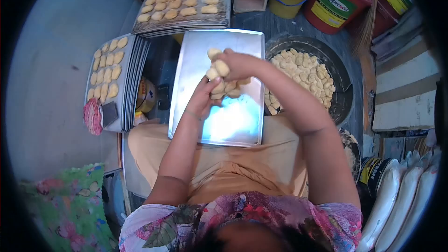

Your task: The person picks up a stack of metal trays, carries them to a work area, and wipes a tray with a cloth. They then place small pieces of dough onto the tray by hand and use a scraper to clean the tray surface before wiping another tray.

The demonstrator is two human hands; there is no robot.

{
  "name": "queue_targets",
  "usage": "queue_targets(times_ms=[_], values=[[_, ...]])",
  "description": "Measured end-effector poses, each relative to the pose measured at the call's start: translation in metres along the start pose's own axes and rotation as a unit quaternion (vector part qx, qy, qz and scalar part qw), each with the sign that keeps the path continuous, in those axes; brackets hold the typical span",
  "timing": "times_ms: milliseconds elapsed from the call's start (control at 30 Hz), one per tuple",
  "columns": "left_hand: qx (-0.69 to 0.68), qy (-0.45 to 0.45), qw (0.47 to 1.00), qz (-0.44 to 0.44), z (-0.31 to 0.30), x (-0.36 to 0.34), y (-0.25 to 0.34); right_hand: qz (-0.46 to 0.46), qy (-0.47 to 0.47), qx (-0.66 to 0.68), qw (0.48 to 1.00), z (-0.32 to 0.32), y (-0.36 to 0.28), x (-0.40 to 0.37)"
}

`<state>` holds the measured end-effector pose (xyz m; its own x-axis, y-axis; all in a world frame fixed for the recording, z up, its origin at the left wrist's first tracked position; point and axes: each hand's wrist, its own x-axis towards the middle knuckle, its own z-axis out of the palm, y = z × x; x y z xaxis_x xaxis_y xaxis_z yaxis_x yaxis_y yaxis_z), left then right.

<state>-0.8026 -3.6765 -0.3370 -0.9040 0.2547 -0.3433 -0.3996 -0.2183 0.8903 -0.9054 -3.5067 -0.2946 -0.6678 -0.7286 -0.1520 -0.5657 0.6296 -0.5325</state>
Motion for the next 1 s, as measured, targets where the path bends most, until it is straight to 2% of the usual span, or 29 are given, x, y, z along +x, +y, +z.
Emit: queue_targets(times_ms=[33, 67, 100, 133, 167, 200, 300, 333, 367, 400, 433, 467, 533, 567, 600, 633, 700, 767, 833, 900, 1000], values=[[0.035, 0.038, 0.999, -0.017, -0.009, -0.006, -0.003, 0.051, -0.044, -0.069, 0.995, 0.022, -0.007, 0.007], [0.068, 0.077, 0.994, -0.031, -0.018, -0.010, -0.004, 0.031, -0.008, -0.116, 0.993, 0.036, -0.015, 0.002], [0.099, 0.116, 0.987, -0.049, -0.026, -0.013, -0.008, 0.008, -0.020, -0.109, 0.994, 0.037, -0.016, 0.003], [0.065, 0.138, 0.988, -0.006, -0.031, -0.012, -0.015, -0.013, -0.034, -0.100, 0.994, 0.036, -0.015, 0.003], [0.032, 0.158, 0.986, 0.035, -0.033, -0.007, -0.021, -0.032, -0.048, -0.089, 0.994, 0.033, -0.012, 0.001], [-0.001, 0.177, 0.981, 0.074, -0.037, -0.004, -0.028, -0.047, -0.076, -0.013, 0.996, 0.026, -0.004, 0.000], [-0.012, 0.200, 0.977, 0.073, -0.052, -0.001, -0.026, -0.052, -0.095, 0.090, 0.990, 0.006, 0.011, 0.002], [0.020, 0.203, 0.978, 0.048, -0.069, 0.008, -0.033, -0.057, -0.040, 0.105, 0.992, 0.005, 0.012, 0.001], [0.166, 0.245, 0.952, 0.079, -0.074, 0.010, -0.029, -0.050, -0.005, 0.106, 0.993, 0.007, 0.017, 0.007], [0.310, 0.281, 0.902, 0.105, -0.078, 0.013, -0.026, -0.043, 0.030, 0.108, 0.993, 0.014, 0.025, 0.015], [0.447, 0.310, 0.830, 0.126, -0.079, 0.013, -0.023, -0.035, 0.066, 0.112, 0.991, 0.020, 0.031, 0.022], [0.483, 0.335, 0.801, 0.117, -0.064, 0.004, -0.007, -0.024, 0.057, 0.129, 0.990, 0.023, 0.034, 0.028], [0.485, 0.269, 0.812, 0.180, -0.064, 0.017, -0.005, -0.001, 0.041, 0.158, 0.987, 0.024, 0.035, 0.045], [0.485, 0.234, 0.815, 0.211, -0.065, 0.030, -0.001, 0.016, 0.081, 0.205, 0.975, 0.021, 0.038, 0.054], [0.514, 0.208, 0.813, 0.177, -0.068, 0.037, 0.003, 0.034, 0.121, 0.256, 0.958, 0.023, 0.038, 0.059], [0.509, 0.217, 0.814, 0.180, -0.072, 0.046, 0.006, 0.052, 0.160, 0.306, 0.937, 0.023, 0.036, 0.062], [0.500, 0.232, 0.813, 0.186, -0.081, 0.068, 0.016, 0.037, 0.313, 0.186, 0.931, 0.011, 0.027, 0.067], [0.459, 0.298, 0.797, 0.254, -0.087, 0.094, 0.025, 0.014, 0.436, 0.106, 0.893, 0.012, 0.034, 0.078], [0.395, 0.362, 0.778, 0.329, -0.089, 0.121, 0.028, 0.007, 0.362, 0.098, 0.927, 0.025, 0.047, 0.083], [0.416, 0.334, 0.780, 0.326, -0.098, 0.143, 0.023, -0.013, 0.246, 0.066, 0.967, 0.054, 0.072, 0.092], [0.423, 0.315, 0.787, 0.319, -0.104, 0.153, 0.018, 0.012, 0.179, 0.088, 0.980, 0.045, 0.062, 0.089]])
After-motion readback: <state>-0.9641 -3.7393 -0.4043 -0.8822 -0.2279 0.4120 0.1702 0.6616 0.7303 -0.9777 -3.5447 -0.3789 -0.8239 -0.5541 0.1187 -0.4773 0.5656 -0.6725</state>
